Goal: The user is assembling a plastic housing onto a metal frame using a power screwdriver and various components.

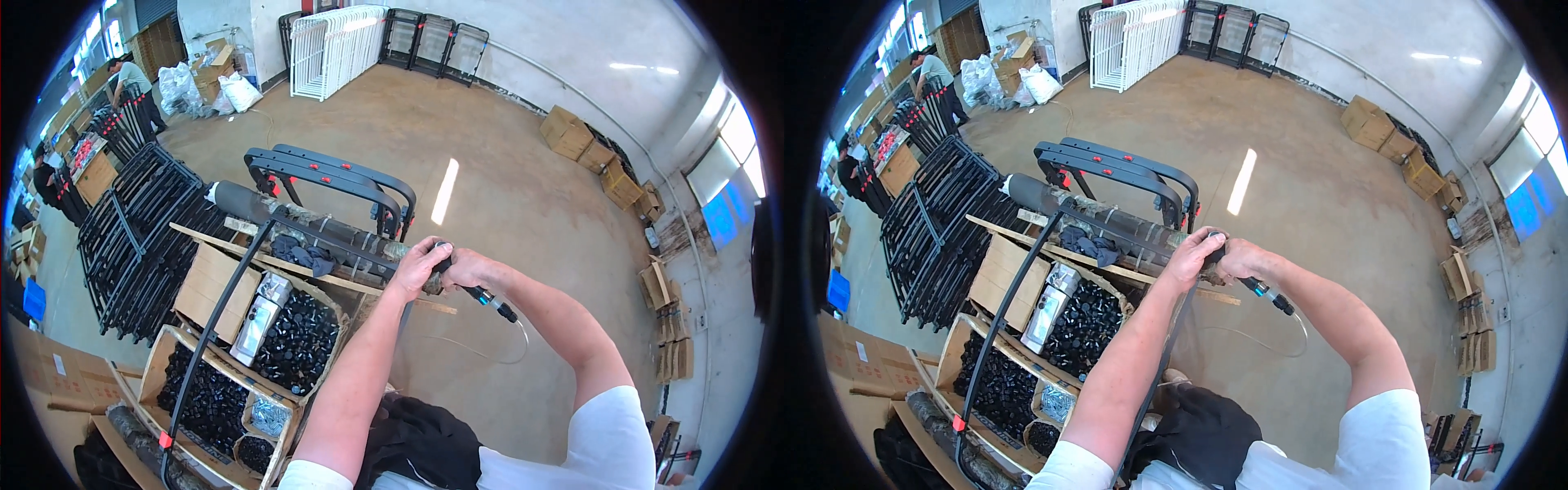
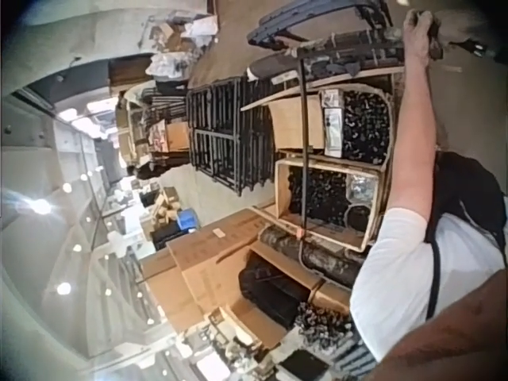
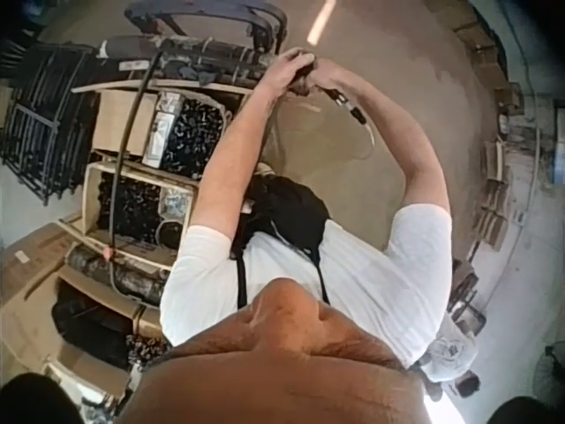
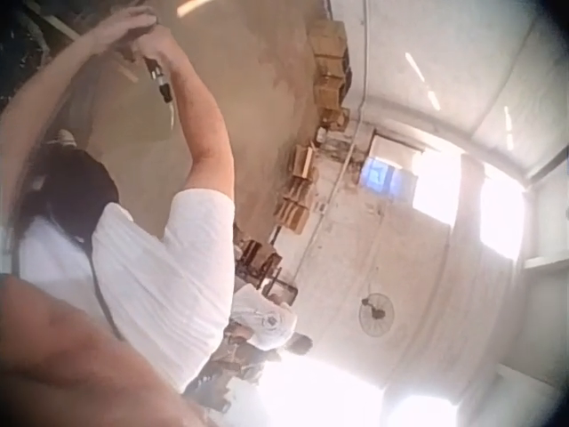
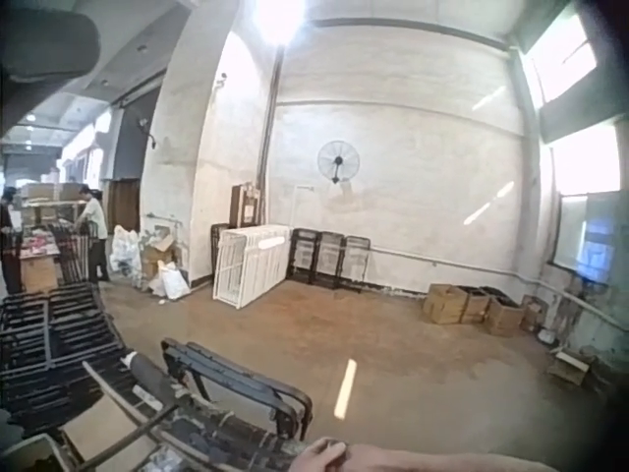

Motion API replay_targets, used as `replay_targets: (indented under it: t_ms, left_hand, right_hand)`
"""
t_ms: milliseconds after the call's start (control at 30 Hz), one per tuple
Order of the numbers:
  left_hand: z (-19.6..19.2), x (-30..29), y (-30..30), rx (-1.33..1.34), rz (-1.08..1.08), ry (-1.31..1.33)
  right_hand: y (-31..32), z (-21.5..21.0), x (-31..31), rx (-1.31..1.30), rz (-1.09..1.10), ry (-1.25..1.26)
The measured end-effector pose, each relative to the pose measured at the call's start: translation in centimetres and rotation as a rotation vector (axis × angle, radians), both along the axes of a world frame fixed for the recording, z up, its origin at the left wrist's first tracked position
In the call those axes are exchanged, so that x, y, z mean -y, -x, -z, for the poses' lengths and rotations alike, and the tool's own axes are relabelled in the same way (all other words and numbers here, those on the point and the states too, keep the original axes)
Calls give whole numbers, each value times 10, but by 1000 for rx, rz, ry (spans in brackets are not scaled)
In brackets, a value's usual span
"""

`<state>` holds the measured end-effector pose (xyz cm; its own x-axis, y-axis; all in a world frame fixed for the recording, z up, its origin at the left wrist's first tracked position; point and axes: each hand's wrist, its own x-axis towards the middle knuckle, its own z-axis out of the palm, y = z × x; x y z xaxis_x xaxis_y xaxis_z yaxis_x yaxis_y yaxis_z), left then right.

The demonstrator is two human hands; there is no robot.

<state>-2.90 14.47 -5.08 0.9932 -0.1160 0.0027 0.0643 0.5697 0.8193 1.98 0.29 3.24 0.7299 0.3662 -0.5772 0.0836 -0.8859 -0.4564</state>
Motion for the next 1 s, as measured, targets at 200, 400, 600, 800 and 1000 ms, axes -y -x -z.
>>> replay_targets:
  t_ms: [200, 400, 600, 800, 1000]
  left_hand:
    - [-5, -15, -1, 7, -53, 48]
    - [-75, -101, -3, 120, -256, -124]
    - [-69, -288, -13, 105, -618, -164]
    - [-47, -382, -34, 21, -732, -142]
    - [-18, -402, -47, -43, -740, -125]
  right_hand:
    - [7, -8, -22, 41, -58, 4]
    - [-7, -82, -106, 21, -178, -191]
    - [-41, -78, -305, 177, -530, -156]
    - [-65, -49, -415, 180, -590, -110]
    - [-84, -27, -436, 135, -649, -76]
